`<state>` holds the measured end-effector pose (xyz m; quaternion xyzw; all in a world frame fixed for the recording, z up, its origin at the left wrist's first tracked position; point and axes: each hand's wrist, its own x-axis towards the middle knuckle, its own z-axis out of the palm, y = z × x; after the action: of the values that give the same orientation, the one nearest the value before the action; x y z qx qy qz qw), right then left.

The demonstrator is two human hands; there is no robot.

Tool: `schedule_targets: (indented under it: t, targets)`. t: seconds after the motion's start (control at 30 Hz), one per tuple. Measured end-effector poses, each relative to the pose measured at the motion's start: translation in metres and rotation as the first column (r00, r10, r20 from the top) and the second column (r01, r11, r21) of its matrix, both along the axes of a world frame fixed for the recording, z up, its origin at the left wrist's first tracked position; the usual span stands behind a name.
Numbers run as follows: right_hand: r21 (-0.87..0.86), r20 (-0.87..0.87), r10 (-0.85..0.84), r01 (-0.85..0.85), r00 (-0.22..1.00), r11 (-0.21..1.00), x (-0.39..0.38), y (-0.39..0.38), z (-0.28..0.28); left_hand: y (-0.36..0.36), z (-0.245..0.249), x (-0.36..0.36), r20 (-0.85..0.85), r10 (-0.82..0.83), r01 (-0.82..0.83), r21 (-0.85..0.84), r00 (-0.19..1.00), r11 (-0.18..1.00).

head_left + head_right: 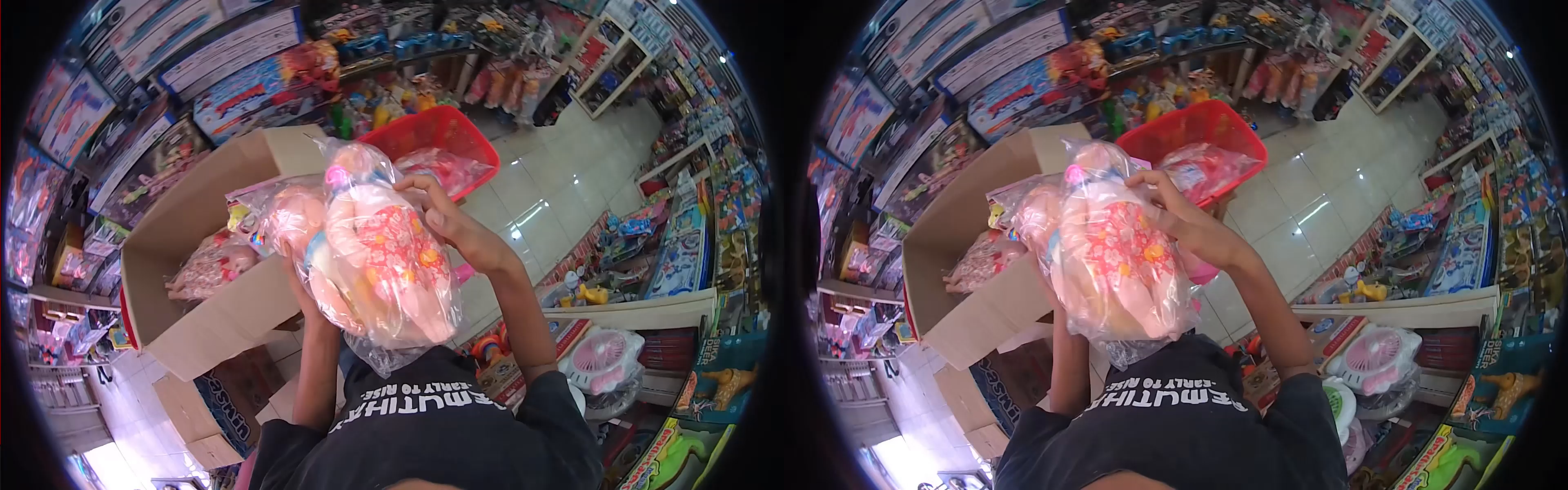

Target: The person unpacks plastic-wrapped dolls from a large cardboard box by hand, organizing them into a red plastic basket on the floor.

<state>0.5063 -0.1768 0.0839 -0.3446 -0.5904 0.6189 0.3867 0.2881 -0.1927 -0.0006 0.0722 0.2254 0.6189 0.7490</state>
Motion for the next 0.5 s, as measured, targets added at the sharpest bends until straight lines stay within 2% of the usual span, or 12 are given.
schedule_targets:
  t: [0.07, 0.1, 0.17, 0.2, 0.3, 0.37, 0.43, 0.5]
  targets:
    - [-0.046, -0.034, -0.047, 0.045, 0.998, 0.998, 0.046, -0.001, -0.009, -0.009, 0.001, 0.051, -0.131, -0.047, 0.053, 0.046, 0.990, 0.998]
    - [-0.045, -0.032, -0.049, 0.047, 0.998, 0.998, 0.059, 0.001, -0.017, -0.010, -0.005, 0.064, -0.129, -0.048, 0.055, 0.047, 0.991, 0.997]
    - [-0.114, 0.104, -0.054, 0.066, 0.993, 0.991, 0.082, 0.013, -0.037, -0.003, -0.021, 0.088, -0.137, -0.010, 0.007, -0.016, 0.990, 1.000]
    - [-0.108, 0.103, -0.048, 0.059, 0.994, 0.992, 0.092, 0.022, -0.046, 0.000, -0.018, 0.100, -0.136, 0.009, -0.007, 0.017, 0.991, 1.000]
    - [-0.202, 0.098, -0.002, 0.022, 0.995, 0.979, 0.110, 0.040, -0.054, 0.008, -0.022, 0.116, -0.092, 0.028, -0.029, -0.018, 0.995, 0.999]
    - [-0.255, -0.121, 0.008, -0.039, 0.993, 0.966, 0.122, 0.054, -0.044, 0.016, -0.030, 0.119, -0.107, 0.060, -0.060, 0.003, 0.992, 0.998]
    - [-0.219, -0.191, -0.004, -0.038, 0.982, 0.975, 0.137, 0.077, -0.048, 0.026, -0.039, 0.119, -0.120, 0.089, -0.087, 0.025, 0.989, 0.996]
    - [-0.047, -0.206, 0.008, -0.018, 0.979, 0.999, 0.155, 0.105, -0.047, 0.040, -0.049, 0.120, -0.286, 0.283, -0.298, -0.008, 0.915, 0.955]
